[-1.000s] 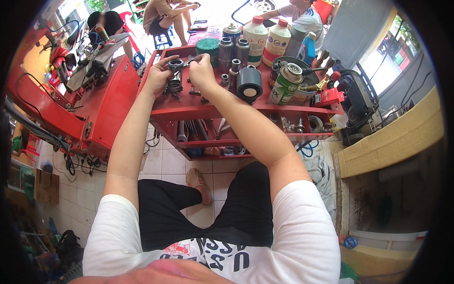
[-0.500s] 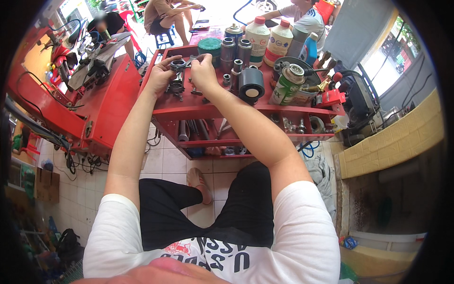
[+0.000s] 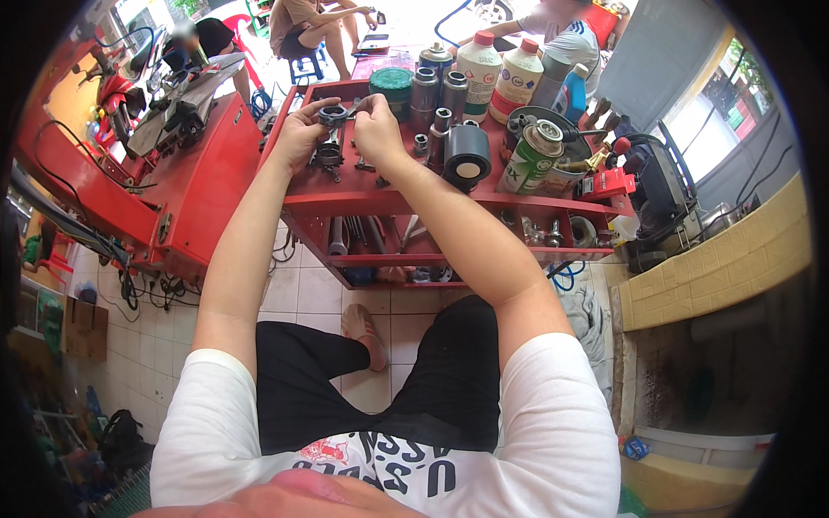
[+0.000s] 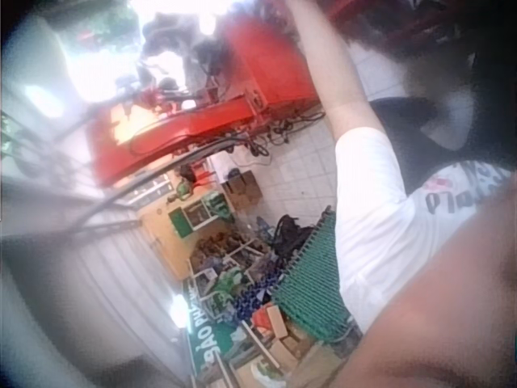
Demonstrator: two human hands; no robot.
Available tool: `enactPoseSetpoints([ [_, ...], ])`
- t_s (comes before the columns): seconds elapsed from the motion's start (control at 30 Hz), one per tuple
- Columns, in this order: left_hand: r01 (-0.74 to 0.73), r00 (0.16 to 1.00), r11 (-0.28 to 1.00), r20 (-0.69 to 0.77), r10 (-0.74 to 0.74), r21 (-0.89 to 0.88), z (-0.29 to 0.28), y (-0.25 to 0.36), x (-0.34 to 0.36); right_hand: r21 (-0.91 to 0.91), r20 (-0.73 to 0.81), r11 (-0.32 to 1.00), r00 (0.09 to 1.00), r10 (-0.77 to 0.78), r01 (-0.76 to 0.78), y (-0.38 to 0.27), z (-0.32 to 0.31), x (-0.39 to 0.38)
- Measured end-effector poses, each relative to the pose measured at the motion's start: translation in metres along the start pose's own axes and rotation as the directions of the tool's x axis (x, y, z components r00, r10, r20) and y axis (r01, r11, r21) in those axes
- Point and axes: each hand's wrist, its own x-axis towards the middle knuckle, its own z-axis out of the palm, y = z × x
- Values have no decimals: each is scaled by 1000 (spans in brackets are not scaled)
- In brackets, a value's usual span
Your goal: The person sits cross-legged on the floor and uses a wrench to loosen and remove bolts from a small mechanical assembly. They disassemble the part into smaller components, place them on a red tool cart, and continue to manipulate the pieces with their hands.
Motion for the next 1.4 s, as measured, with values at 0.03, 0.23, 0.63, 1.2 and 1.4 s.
enactPoseSetpoints([
  [0.03,1,1000,1000,-8,-1,-2,0,1,-1,-6,-7,1000,1000,-15,15,-1,1,-1],
  [0.23,-19,1000,999,10,20,-50,-5,-2,0,-103,9,982,987,161,-159,-17,-2,-6],
  [0.63,-29,999,998,-32,28,-48,-3,-4,4,-186,-55,973,987,-152,139,4,2,4],
  [1.2,-27,1000,991,-12,25,-129,-14,-8,4,-186,-22,941,956,-292,283,-13,3,-4],
  [1.4,-17,999,990,-30,13,-140,-2,-7,7,67,-110,981,979,-173,181,12,-3,14],
])
